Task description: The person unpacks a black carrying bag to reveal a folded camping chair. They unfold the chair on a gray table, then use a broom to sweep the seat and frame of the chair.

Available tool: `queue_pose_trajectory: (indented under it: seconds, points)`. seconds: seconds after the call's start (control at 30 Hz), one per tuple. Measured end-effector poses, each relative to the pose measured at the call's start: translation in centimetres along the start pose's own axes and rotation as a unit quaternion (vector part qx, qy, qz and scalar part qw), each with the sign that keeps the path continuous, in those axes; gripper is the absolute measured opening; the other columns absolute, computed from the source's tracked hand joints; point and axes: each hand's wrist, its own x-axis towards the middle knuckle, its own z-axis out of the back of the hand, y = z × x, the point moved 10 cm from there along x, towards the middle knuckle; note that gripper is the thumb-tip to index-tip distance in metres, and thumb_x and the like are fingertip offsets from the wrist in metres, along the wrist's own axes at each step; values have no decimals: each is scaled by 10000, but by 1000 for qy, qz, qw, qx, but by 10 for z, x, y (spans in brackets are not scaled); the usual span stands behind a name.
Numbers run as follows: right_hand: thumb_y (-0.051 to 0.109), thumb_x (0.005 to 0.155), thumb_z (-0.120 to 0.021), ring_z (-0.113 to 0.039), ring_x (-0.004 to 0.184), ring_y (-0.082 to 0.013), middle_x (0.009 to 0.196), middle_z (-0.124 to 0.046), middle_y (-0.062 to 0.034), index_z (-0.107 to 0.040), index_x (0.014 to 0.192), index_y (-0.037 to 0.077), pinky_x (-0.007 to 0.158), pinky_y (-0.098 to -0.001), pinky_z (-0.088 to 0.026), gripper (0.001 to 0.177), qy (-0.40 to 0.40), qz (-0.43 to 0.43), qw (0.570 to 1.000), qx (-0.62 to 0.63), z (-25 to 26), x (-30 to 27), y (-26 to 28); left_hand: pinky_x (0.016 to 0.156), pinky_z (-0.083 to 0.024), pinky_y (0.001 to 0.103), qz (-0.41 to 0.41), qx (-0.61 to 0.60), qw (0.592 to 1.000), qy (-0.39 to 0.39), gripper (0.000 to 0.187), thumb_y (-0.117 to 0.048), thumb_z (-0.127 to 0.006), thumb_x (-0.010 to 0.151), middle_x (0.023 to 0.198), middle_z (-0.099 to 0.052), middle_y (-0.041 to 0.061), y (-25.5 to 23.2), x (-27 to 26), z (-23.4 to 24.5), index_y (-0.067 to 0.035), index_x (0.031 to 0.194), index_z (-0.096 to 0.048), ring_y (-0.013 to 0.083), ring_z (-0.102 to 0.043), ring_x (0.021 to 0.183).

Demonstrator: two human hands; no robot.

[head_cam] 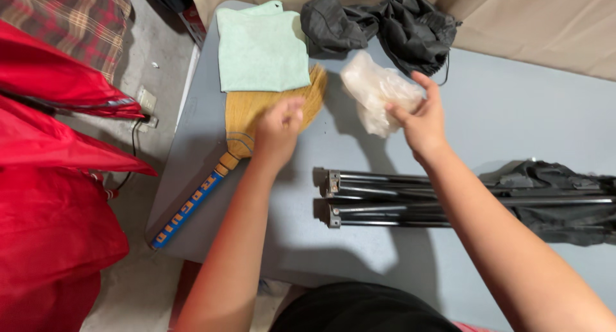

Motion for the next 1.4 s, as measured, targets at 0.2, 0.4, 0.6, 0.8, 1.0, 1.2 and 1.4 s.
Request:
queue_pose_trajectory:
  seconds: [0.2,0.4,0.6,0.8,1.0,1.2,1.4]
  points:
    - [-58,940,-717,-669,1035,-153,1178,-709,-123,-661,1207,-2,920,-289,-563,278,-85,49,993,-61,30,43,-5,1117,-435,497,10,258,966,-10,487,-224,-783,846,1436,-529,88,18,-16,6,-269,1309,-637,345,-490,1350]
    - [-47,887,-736,-658,1098,-230,1206,-636,-125,-680,1226,37,975,-345,-542,354,-118,221,948,-198,11,92,50,1114,-204,764,186,396,892,118,1022,-313,-927,680,1653,-78,106,38,1,16,-399,1519,-348,470,-42,1516]
    - [0,795,-753,-611,1033,-355,1091,-611,-138,-626,1229,78,928,-402,-502,459,-75,231,909,-338,-53,115,73,1071,-297,761,202,431,852,219,1017,-236,-887,731,1684,-83,70,58,27,-11,-399,1556,-314,468,-67,1533]
    - [1,732,-764,-581,1063,-361,1077,-587,-107,-626,1067,109,868,-451,-522,378,-3,396,793,-462,-121,117,101,1046,-407,714,199,423,862,197,655,-132,-664,936,1574,-340,63,84,43,-17,-381,1508,-464,472,-287,1482]
    - [25,842,-616,-564,1141,-315,1181,-584,-91,-670,1140,115,791,-395,-557,315,132,375,719,-570,-173,149,41,1056,-467,537,158,390,889,181,603,-12,-639,845,1435,-483,92,103,64,-18,-274,1387,-595,441,-503,1293]
    - [58,876,-554,-389,1410,-343,1508,-449,-139,-557,1401,73,1061,-397,-445,526,197,261,662,-674,-166,186,-78,1006,-512,451,116,369,901,195,439,14,-607,836,1221,-652,149,114,85,-13,-165,1222,-714,376,-629,1157]
    - [93,921,-543,-239,1540,-308,1651,-321,-105,-404,1535,98,1207,-476,-255,630,215,125,695,-674,-147,201,-119,985,-521,447,143,401,876,229,462,16,-623,828,1262,-625,137,104,89,-14,-173,1243,-698,364,-625,1161]
